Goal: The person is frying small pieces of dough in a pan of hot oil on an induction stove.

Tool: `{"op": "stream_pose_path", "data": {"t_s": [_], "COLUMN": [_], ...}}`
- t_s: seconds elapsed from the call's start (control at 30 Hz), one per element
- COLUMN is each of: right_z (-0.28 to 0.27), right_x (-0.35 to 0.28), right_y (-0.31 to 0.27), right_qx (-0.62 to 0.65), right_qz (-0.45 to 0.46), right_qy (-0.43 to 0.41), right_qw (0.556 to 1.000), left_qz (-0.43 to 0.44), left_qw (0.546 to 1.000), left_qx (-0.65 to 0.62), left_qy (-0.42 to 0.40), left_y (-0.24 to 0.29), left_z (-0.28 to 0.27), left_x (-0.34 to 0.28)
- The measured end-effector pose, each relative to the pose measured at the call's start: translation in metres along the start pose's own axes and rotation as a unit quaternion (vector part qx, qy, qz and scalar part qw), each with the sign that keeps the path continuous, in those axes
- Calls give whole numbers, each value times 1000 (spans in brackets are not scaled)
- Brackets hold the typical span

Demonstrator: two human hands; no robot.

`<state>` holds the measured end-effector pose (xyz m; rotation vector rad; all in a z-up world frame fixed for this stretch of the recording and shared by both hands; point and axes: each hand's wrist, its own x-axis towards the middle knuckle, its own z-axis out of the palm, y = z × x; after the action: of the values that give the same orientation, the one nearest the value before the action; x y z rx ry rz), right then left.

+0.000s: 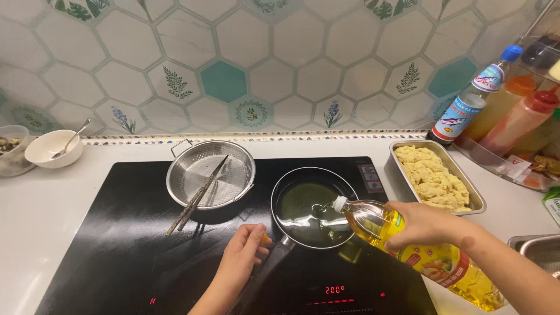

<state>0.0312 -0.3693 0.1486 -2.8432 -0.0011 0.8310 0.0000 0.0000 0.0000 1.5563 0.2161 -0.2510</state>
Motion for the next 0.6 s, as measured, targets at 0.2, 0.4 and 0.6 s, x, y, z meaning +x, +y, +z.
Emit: {"op": "stream_pose_path", "data": {"t_s": [0.2, 0.4, 0.6], "right_z": [-2, -1, -7], "right_x": [1, 4, -3], "right_y": [-7, -8, -21], "right_qx": [-16, -2, 10], "right_qz": [12, -21, -9], "right_qy": [-9, -4, -16], "right_qw": [1000, 1000, 1000], "left_qz": [14, 2, 4], "left_qw": [999, 999, 998], "left_qx": [-43, -44, -64], "left_qy": [0, 0, 5], "left_y": [7, 18, 11], "left_z": [-1, -3, -6], "left_x": [7, 5, 13]}}
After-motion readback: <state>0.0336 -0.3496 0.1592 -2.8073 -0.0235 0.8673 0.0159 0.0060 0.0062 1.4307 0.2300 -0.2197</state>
